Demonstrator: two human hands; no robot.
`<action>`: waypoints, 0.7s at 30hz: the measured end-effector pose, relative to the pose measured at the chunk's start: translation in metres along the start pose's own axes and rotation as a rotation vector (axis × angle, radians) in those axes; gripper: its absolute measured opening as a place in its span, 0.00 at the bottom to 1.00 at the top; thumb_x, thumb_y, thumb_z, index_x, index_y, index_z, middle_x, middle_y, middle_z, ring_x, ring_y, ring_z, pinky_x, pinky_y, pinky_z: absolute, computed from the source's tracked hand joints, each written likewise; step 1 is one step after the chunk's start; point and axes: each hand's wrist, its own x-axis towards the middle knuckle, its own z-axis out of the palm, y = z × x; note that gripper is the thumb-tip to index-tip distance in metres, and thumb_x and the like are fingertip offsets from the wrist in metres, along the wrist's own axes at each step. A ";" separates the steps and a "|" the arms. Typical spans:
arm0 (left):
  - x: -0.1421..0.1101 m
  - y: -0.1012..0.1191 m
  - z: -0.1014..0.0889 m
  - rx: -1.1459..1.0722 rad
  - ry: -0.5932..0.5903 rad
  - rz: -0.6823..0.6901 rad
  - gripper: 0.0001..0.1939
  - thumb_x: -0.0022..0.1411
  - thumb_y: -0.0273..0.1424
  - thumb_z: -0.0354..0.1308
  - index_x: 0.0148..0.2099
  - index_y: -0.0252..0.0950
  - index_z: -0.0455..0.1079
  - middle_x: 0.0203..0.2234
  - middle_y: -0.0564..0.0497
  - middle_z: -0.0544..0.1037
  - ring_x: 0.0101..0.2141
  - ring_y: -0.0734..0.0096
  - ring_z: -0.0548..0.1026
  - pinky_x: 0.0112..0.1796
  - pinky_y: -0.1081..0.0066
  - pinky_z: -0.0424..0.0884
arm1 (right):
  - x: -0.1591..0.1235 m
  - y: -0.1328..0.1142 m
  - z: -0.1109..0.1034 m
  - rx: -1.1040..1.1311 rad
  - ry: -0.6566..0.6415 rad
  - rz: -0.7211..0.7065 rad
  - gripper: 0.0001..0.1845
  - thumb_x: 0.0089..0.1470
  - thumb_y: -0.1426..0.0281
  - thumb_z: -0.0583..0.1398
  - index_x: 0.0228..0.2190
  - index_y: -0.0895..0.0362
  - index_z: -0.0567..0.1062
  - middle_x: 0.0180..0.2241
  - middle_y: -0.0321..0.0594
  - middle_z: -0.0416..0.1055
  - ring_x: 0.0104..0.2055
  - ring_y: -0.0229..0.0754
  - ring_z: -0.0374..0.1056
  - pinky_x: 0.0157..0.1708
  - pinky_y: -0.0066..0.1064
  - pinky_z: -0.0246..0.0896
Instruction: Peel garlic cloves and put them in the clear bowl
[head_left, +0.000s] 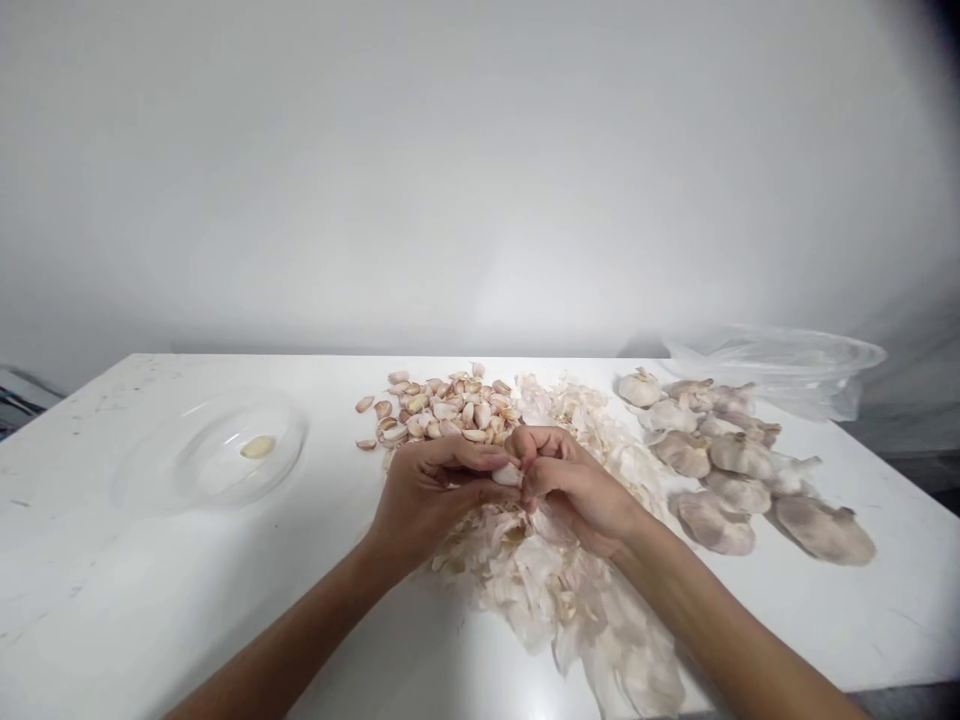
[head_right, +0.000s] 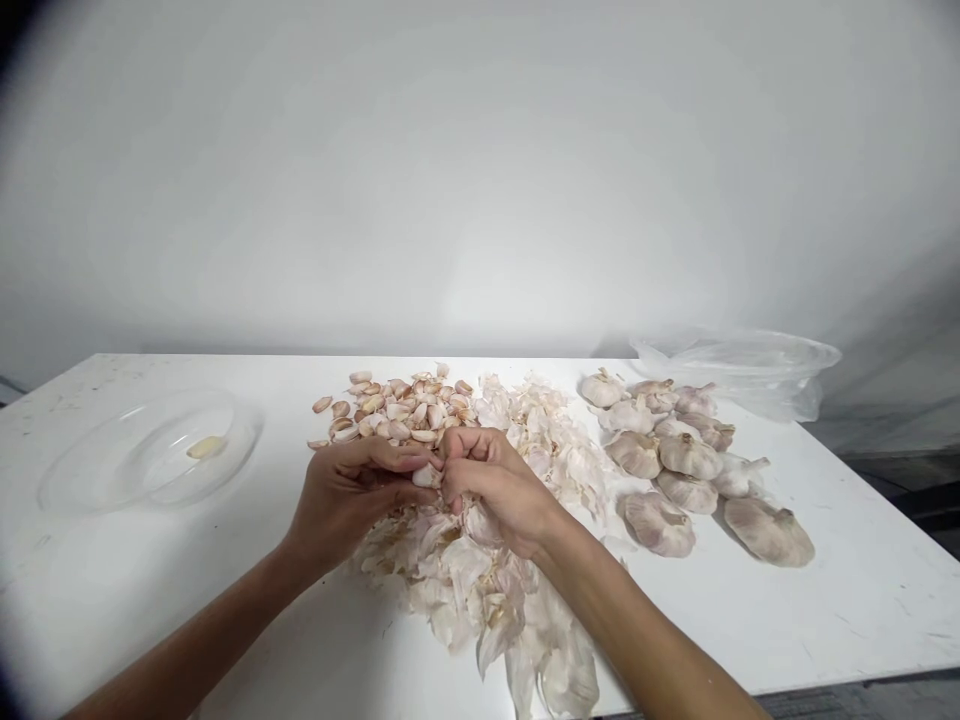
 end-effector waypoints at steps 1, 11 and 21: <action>0.000 0.000 0.002 -0.063 -0.002 -0.049 0.08 0.49 0.23 0.76 0.32 0.37 0.81 0.31 0.51 0.86 0.30 0.64 0.85 0.33 0.73 0.84 | 0.000 0.000 0.001 0.023 -0.005 0.002 0.11 0.38 0.81 0.60 0.18 0.55 0.64 0.15 0.29 0.64 0.20 0.33 0.58 0.23 0.24 0.52; 0.005 0.004 0.004 -0.424 0.179 -0.230 0.13 0.50 0.28 0.77 0.36 0.34 0.76 0.27 0.55 0.83 0.24 0.80 0.80 0.28 0.83 0.78 | 0.000 -0.004 -0.002 -0.260 -0.003 -0.099 0.13 0.45 0.78 0.59 0.19 0.55 0.60 0.19 0.26 0.52 0.23 0.32 0.46 0.24 0.29 0.38; 0.018 0.009 -0.014 -0.356 0.279 -0.185 0.17 0.53 0.38 0.75 0.37 0.32 0.75 0.28 0.55 0.79 0.23 0.83 0.75 0.25 0.84 0.75 | -0.015 -0.026 -0.007 -0.891 -0.116 -0.095 0.08 0.50 0.79 0.60 0.24 0.56 0.73 0.24 0.31 0.70 0.25 0.34 0.61 0.24 0.27 0.53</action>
